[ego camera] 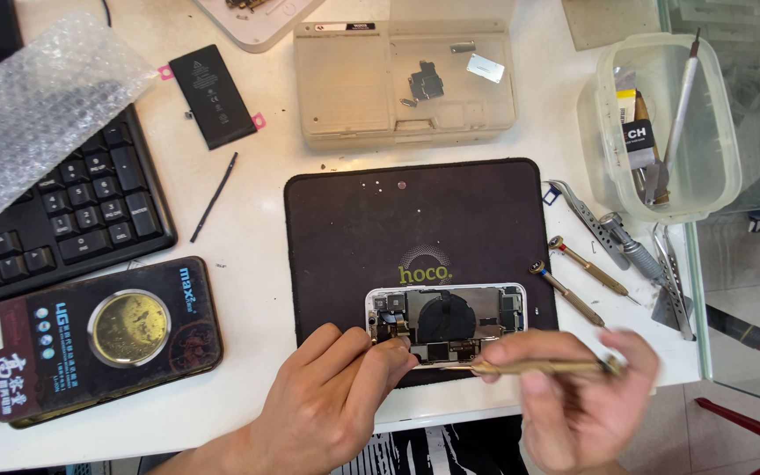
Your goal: The person disassembles a smartphone on a workbench, using a screwdriver to remove screws and tweezers to handle small components. They remove the camera module and other internal parts, placing them on the mat and in a parts tray.
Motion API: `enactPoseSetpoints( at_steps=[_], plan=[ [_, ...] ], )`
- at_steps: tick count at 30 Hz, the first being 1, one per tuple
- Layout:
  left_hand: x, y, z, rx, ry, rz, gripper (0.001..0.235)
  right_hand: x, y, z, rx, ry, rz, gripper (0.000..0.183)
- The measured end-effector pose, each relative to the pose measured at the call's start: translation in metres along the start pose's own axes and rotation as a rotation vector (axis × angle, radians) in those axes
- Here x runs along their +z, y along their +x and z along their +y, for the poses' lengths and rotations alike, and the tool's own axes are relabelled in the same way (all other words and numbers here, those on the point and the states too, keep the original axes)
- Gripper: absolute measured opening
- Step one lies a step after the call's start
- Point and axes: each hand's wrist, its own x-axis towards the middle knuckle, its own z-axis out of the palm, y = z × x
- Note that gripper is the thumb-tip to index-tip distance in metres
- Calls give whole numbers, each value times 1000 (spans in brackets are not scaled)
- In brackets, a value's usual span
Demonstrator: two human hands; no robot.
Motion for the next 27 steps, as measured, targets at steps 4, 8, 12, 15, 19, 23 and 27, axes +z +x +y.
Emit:
enactPoseSetpoints(
  at_steps=[4, 8, 12, 15, 19, 23, 27],
  plan=[
    [-4, 1, -2, 60, 30, -22, 21, -26, 9, -4, -269, -394, -220, 50],
    [-6, 4, -2, 110, 84, -29, 21, -44, 15, 9, -378, -351, -324, 50],
    [-5, 3, 1, 72, 53, -57, 20, -49, 12, 10, -412, -437, -383, 56],
    [-3, 2, 1, 49, 46, -69, 21, -48, 11, 5, -404, -477, -425, 61],
    [-2, 1, 2, 26, 29, -77, 19, -47, 16, 3, -441, -488, -477, 65],
    [-2, 0, 0, 55, 53, -69, 21, -44, 20, 3, -464, -489, -514, 69],
    [-2, -1, 0, 64, 57, -71, 21, -41, 21, 1, -448, -482, -505, 67]
  ],
)
